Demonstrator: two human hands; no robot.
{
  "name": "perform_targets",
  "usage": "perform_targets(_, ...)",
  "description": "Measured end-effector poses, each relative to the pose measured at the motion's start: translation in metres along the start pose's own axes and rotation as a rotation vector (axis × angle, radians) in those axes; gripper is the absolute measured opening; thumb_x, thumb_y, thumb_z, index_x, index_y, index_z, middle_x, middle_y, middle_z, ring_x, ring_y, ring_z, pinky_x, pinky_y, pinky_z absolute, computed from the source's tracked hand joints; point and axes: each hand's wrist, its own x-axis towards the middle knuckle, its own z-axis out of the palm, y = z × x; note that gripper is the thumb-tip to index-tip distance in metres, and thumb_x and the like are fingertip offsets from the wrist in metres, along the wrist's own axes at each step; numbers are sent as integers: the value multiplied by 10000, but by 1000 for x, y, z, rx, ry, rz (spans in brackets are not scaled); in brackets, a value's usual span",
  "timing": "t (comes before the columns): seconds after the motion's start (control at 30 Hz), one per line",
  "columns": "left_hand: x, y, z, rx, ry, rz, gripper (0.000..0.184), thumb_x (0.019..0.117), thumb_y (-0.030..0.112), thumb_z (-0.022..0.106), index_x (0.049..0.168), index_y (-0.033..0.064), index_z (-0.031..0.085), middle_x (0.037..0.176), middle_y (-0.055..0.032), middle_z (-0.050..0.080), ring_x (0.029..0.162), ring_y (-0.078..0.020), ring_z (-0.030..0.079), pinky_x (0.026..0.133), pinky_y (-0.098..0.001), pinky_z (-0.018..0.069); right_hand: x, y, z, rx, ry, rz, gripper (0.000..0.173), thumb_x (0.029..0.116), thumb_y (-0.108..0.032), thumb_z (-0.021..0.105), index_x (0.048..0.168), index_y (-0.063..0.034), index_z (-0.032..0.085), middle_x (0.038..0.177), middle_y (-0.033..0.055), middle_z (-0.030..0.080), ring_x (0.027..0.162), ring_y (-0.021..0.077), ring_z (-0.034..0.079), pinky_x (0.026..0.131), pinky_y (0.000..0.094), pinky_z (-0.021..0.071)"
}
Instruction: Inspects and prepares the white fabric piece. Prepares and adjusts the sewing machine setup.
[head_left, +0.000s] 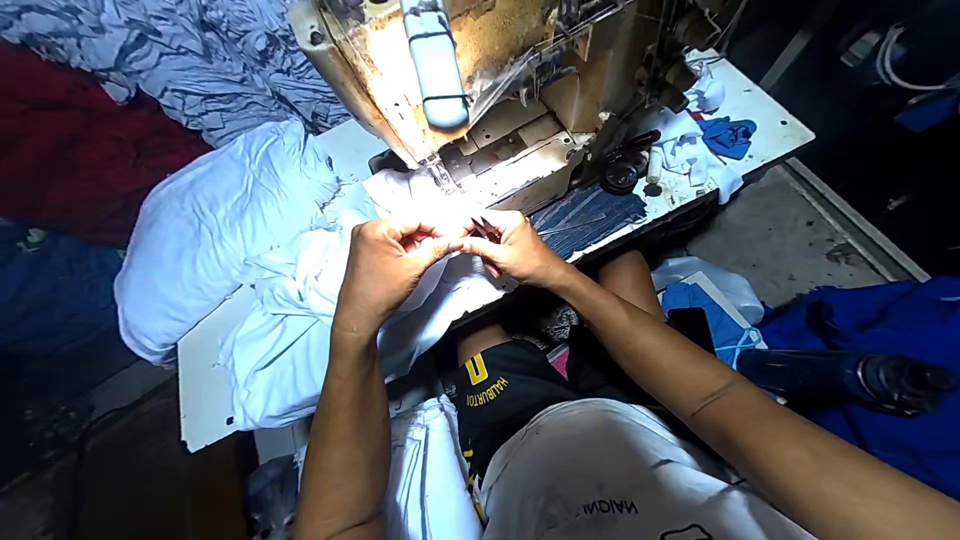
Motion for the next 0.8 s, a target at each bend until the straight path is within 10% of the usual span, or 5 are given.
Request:
perform_targets(0.27, 11, -33, -34, -104, 292, -60, 221, 1024, 229, 640, 1107, 35, 705, 952, -24, 730, 785, -103, 694, 744, -310, 610, -36, -13, -13, -48, 48, 24, 251, 988, -22, 650, 1237, -17, 682, 986, 129, 713, 472, 131, 548, 403, 273, 508)
perform_targets(0.43, 0, -55, -48, -174, 566, -121, 202, 1006, 219, 668, 1115, 50, 690, 992, -8, 720, 836, -103, 695, 772, -299, 605, -74, -24, -40, -77, 102, 97, 250, 982, -36, 665, 1228, -40, 709, 1047, 132, 739, 500, 163, 591, 442, 312, 547)
perform_targets(0.8, 60, -50, 23, 105, 468, -91, 289, 975, 235, 677, 1211, 73, 715, 1353, -151, 625, 1270, -280, 590, 1063, -476, 498, -116, -38, -41, -76, -8, 254, 175, 1013, -124, 657, 1139, -33, 738, 980, 71, 758, 532, 78, 602, 468, 251, 533)
